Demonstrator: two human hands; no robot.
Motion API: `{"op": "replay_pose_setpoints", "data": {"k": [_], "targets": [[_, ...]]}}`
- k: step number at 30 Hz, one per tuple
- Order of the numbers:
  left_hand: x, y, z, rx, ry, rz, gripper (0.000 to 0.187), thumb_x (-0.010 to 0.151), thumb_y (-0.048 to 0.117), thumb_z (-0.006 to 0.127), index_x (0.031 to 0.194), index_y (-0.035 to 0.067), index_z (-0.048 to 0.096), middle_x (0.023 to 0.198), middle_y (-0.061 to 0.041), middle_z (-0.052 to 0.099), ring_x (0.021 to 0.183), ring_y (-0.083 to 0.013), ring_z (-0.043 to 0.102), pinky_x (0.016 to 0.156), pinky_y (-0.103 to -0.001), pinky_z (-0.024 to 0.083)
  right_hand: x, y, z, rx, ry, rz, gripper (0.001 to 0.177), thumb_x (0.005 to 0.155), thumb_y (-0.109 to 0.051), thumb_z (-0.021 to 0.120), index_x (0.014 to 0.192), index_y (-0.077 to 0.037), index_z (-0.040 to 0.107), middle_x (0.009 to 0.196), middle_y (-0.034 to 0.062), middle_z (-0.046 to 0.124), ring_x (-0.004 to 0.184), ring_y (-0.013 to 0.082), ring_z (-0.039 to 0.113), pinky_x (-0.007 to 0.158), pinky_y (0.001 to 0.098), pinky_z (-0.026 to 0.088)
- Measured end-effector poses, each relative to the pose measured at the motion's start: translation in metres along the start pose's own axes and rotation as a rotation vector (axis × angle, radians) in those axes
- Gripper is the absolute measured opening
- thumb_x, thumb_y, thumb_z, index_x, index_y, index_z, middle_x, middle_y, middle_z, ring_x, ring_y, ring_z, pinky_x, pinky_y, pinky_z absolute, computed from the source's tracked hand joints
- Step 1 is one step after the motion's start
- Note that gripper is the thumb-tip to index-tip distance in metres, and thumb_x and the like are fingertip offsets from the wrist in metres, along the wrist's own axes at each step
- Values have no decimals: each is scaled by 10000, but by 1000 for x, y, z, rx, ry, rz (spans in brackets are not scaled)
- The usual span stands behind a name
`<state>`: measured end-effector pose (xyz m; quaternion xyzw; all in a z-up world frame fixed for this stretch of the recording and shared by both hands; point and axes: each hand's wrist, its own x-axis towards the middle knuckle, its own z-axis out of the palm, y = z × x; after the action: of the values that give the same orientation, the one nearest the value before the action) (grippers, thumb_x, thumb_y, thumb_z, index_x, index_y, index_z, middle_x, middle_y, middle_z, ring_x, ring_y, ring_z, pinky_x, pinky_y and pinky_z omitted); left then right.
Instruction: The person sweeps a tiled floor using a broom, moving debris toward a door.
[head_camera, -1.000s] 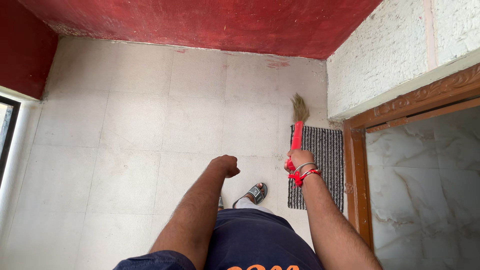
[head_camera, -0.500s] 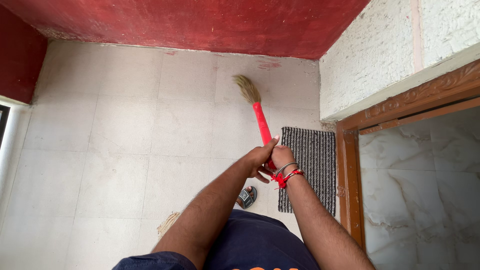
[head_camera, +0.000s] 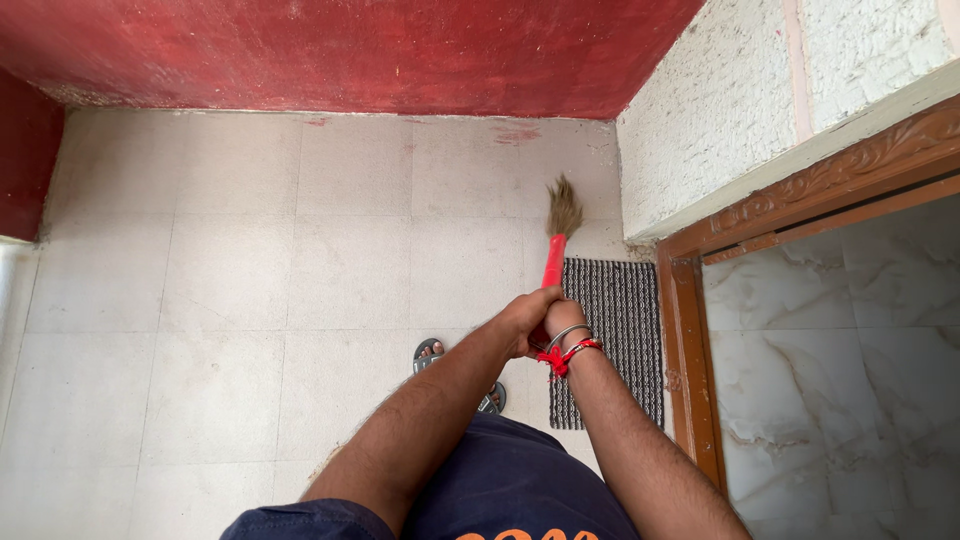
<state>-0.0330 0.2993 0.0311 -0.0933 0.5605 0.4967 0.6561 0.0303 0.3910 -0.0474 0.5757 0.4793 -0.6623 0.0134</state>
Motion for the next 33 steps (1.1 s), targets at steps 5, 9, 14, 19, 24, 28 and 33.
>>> {"op": "replay_pose_setpoints", "data": {"k": [5, 9, 14, 19, 24, 28, 33], "targets": [[-11, 14, -3, -118, 164, -56, 606, 872, 446, 641, 1263, 31, 434, 996, -210, 662, 775, -322, 681, 651, -509, 583, 4, -2, 9, 1, -159, 102, 294, 992, -210, 522, 1079, 35, 659, 864, 165, 686, 663, 273, 670, 539, 445, 559], [-30, 34, -7, -175, 169, 69, 579, 867, 360, 624, 1325, 114, 369, 1037, -189, 617, 741, -343, 678, 586, -566, 575, 9, -16, 17, 5, -206, 94, 295, 996, -235, 513, 1051, 17, 655, 851, 154, 670, 650, 267, 649, 522, 443, 549], [-15, 58, -8, -55, 74, 155, 351, 885, 322, 634, 1164, 122, 557, 929, -156, 651, 686, -293, 662, 521, -495, 563, 11, -41, 19, 233, -209, 71, 258, 992, -230, 481, 1027, -16, 621, 817, 145, 651, 622, 266, 642, 492, 438, 551], [-4, 66, -9, 32, -10, 113, 267, 873, 335, 618, 1053, 138, 614, 828, -125, 638, 589, -261, 605, 462, -438, 504, 34, -25, 12, 288, -106, -45, 182, 988, -208, 535, 1014, -65, 645, 780, 93, 621, 576, 231, 595, 426, 400, 465], [-12, 81, -7, 83, -110, 82, 282, 880, 357, 599, 1062, 141, 596, 794, -108, 635, 532, -231, 612, 453, -407, 529, 43, -27, 7, 306, 2, 14, 197, 983, -246, 559, 1001, -92, 679, 758, 78, 643, 569, 230, 601, 446, 395, 488], [-6, 81, -1, 66, -101, 30, 352, 894, 381, 689, 1103, 136, 545, 816, -103, 652, 560, -195, 628, 493, -360, 543, 44, -37, -2, 321, -92, 58, 204, 1008, -253, 559, 1018, -71, 650, 785, 84, 651, 604, 239, 640, 501, 402, 560], [20, 76, 22, 21, 7, 112, 389, 859, 369, 688, 1112, 122, 524, 744, -93, 614, 488, -186, 566, 435, -351, 499, 55, -53, -26, 281, -170, 109, 220, 1020, -200, 515, 1041, -65, 688, 824, 105, 673, 638, 246, 674, 528, 425, 598]]}}
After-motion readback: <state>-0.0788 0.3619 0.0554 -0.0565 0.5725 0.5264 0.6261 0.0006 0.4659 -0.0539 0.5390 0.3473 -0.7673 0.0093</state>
